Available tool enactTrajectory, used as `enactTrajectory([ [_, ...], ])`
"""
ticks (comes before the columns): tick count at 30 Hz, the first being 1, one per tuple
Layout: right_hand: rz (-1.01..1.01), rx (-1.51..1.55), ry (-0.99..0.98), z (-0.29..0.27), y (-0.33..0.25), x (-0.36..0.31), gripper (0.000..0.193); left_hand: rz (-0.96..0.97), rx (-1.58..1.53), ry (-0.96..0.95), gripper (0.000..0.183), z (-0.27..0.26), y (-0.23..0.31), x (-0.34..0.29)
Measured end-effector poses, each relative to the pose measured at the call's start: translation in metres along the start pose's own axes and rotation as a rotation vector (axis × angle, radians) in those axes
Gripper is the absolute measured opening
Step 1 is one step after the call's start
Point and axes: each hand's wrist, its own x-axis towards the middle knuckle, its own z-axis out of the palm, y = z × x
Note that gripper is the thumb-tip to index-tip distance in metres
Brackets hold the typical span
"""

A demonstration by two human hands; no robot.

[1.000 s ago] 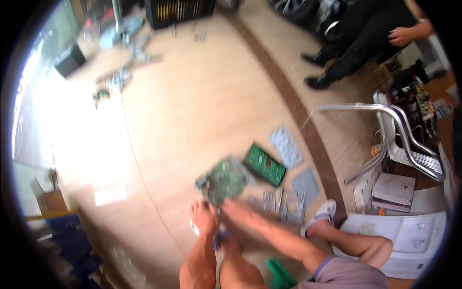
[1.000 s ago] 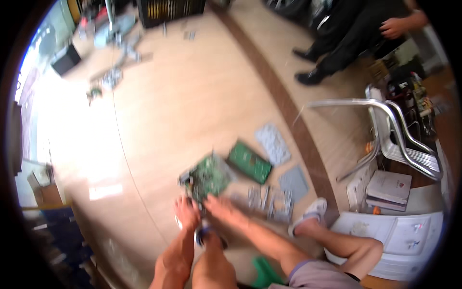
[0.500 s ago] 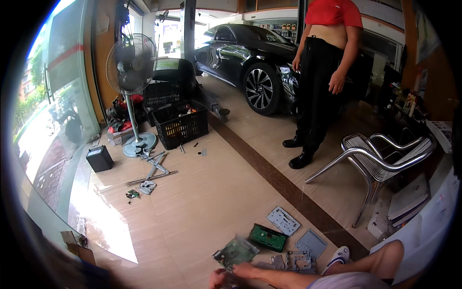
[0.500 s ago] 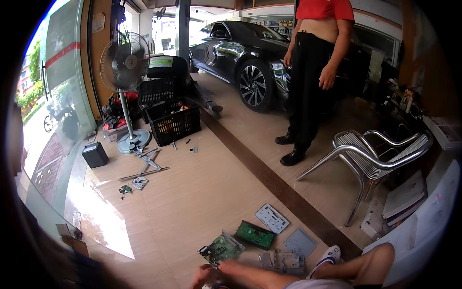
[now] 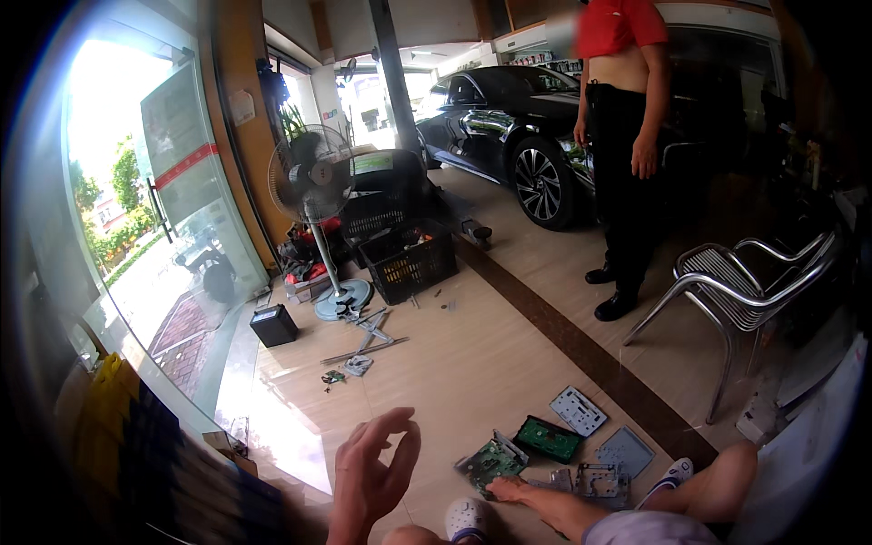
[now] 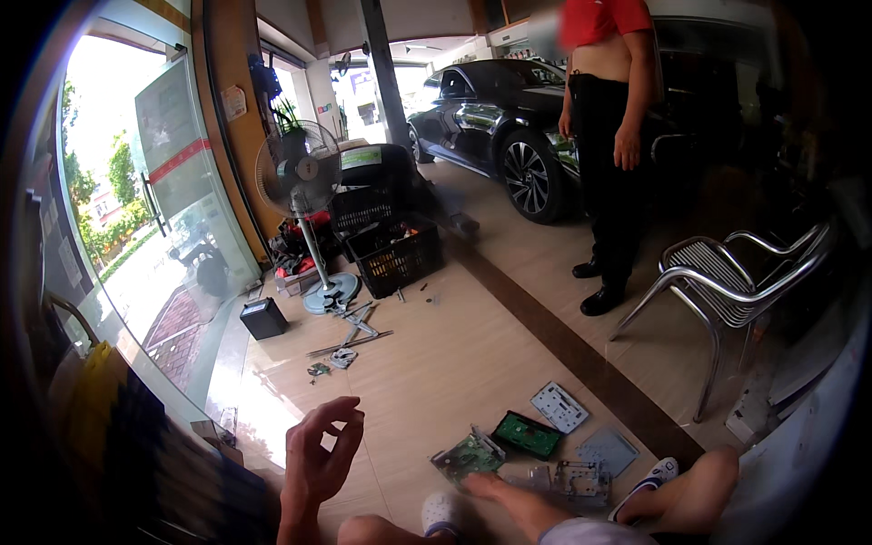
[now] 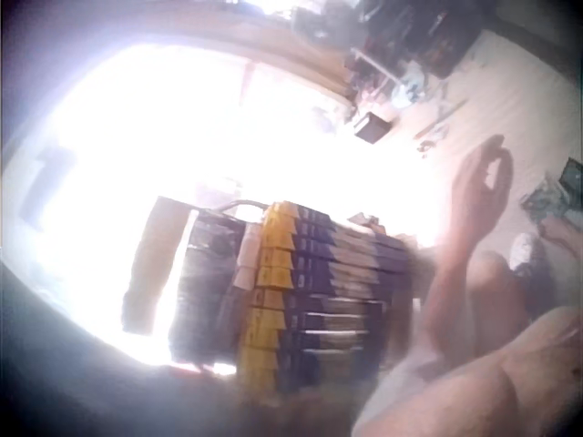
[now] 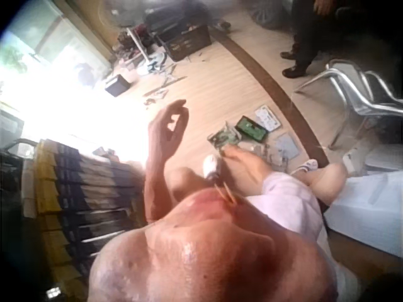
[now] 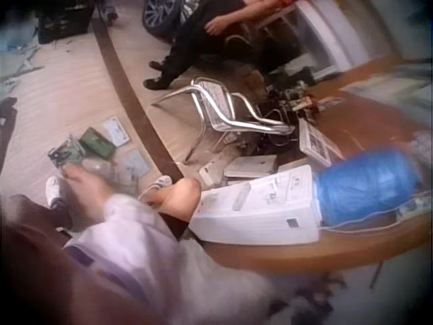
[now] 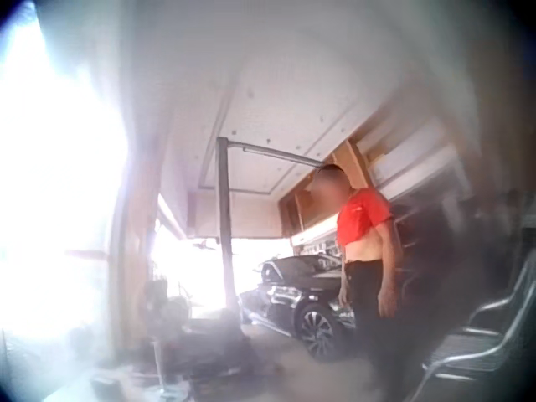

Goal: The person disassembles an electronic car stereo component using a screwdriver, removing metal panels and circuit boards from the internal chassis by hand.

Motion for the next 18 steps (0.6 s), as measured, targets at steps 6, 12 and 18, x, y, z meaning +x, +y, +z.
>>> enactTrajectory([
  [6,-0.124,0.067,0.315,-0.127,-0.041,-0.045,0.033,0.163,0.116,-0.506,0.037,0.064,-0.021,-0.004],
  [12,0.007,-0.096,0.217,-0.263,-0.060,-0.148,0.037,0.130,0.259,-0.880,0.040,0.120,-0.076,-0.038],
  [18,0.001,0.076,0.421,-0.308,-0.076,-0.235,0.036,-0.029,0.335,-0.911,0.041,0.125,-0.081,-0.041],
])
